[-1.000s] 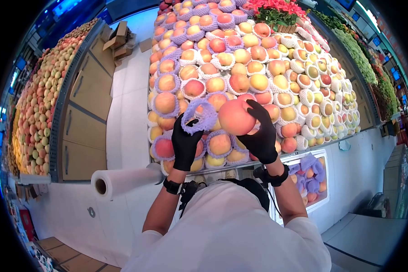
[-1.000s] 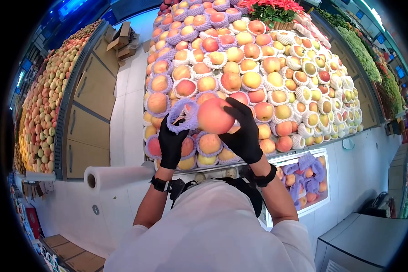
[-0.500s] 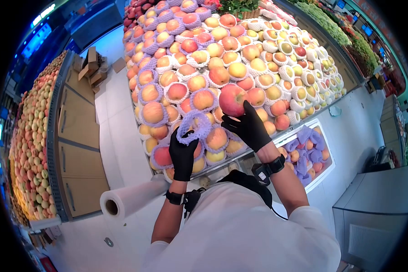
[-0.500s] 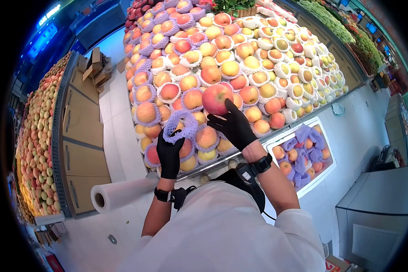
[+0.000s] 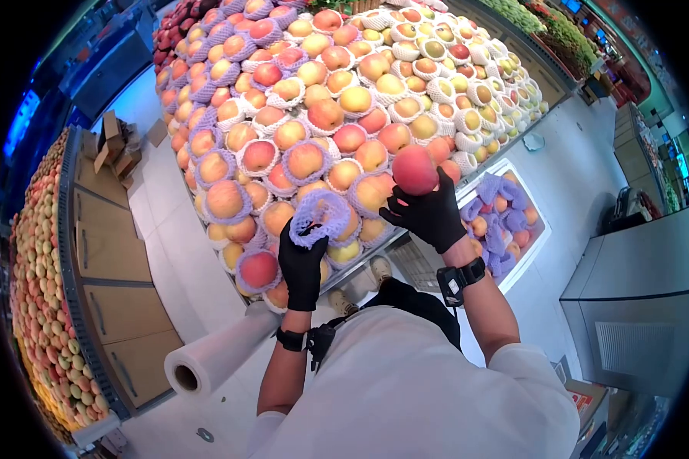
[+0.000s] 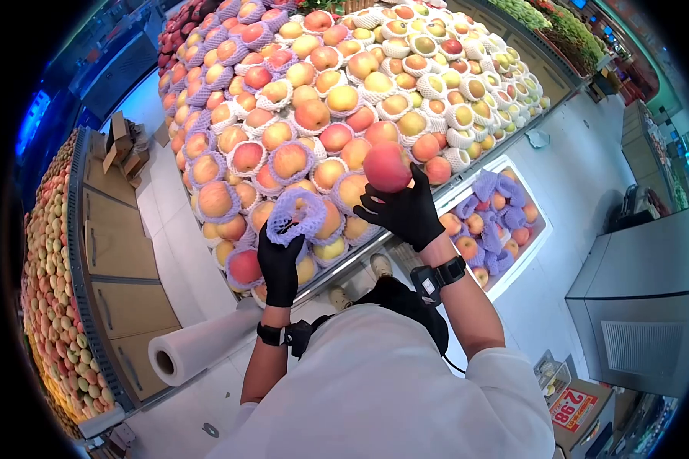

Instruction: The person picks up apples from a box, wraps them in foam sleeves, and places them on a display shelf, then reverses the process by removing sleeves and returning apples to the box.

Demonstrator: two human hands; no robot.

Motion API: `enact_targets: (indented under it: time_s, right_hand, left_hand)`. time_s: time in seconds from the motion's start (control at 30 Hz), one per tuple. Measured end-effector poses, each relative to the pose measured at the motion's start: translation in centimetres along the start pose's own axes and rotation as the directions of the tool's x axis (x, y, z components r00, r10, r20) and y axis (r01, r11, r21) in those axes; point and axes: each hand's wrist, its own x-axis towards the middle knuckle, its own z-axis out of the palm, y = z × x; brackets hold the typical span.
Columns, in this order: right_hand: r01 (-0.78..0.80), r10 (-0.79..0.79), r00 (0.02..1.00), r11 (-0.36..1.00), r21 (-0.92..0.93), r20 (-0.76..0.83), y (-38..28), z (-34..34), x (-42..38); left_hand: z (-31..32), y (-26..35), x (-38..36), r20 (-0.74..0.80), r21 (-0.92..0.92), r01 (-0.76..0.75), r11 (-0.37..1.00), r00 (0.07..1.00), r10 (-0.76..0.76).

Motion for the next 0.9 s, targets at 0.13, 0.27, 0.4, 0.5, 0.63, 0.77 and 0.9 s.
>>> enact_targets:
  time_s: [0.13,0.27,0.4,0.5,0.63,0.77,0.9]
  right_hand:
    - [0.381,-0.608,0.745,0.051,-0.923,0.274,-0.2,-0.3,-1.6]
    - [0.218,-0.28,0.952,0.907,-0.36,-0.128,-1.4,-1.1,-2.7]
    - [0.282,-0.443,0.895,0.478,-0.832,0.049,-1.4,-4.2,-2.5]
    - [0.345,-0.333,0.935,0.785,-0.514,0.12,-1.3,-8.1,-1.7]
    - [0.443,-0.507,0.862,0.747,-0.495,0.006,-1.6,-12.7,-2.2]
    - [0.476,-0.683,0.724,0.397,-0.784,0.094,-2.2,-15.5,-5.0]
    - [0.469,-0.714,0.666,0.176,-0.865,0.216,-2.3,-19.4,-7.0]
  left_hand:
    - [0.9,0.5,-0.3,0.034,0.007,-0.027,1.0,0.999,0.027]
    - [1.3,-0.2,-0.2,0.057,0.027,-0.035,0.999,0.998,0.033]
    - [3.0,0.3,-0.3,0.068,0.04,-0.031,0.999,0.997,0.028]
    - [4.9,-0.2,-0.2,0.08,0.049,-0.047,0.998,0.996,0.043]
    - [7.9,-1.1,0.0,0.093,0.117,-0.049,0.992,0.995,0.038]
    - [11.8,-0.2,-0.3,0.168,0.164,-0.045,0.985,0.986,0.017]
    - [15.0,-0.3,-0.7,0.215,0.133,0.023,0.991,0.975,-0.051]
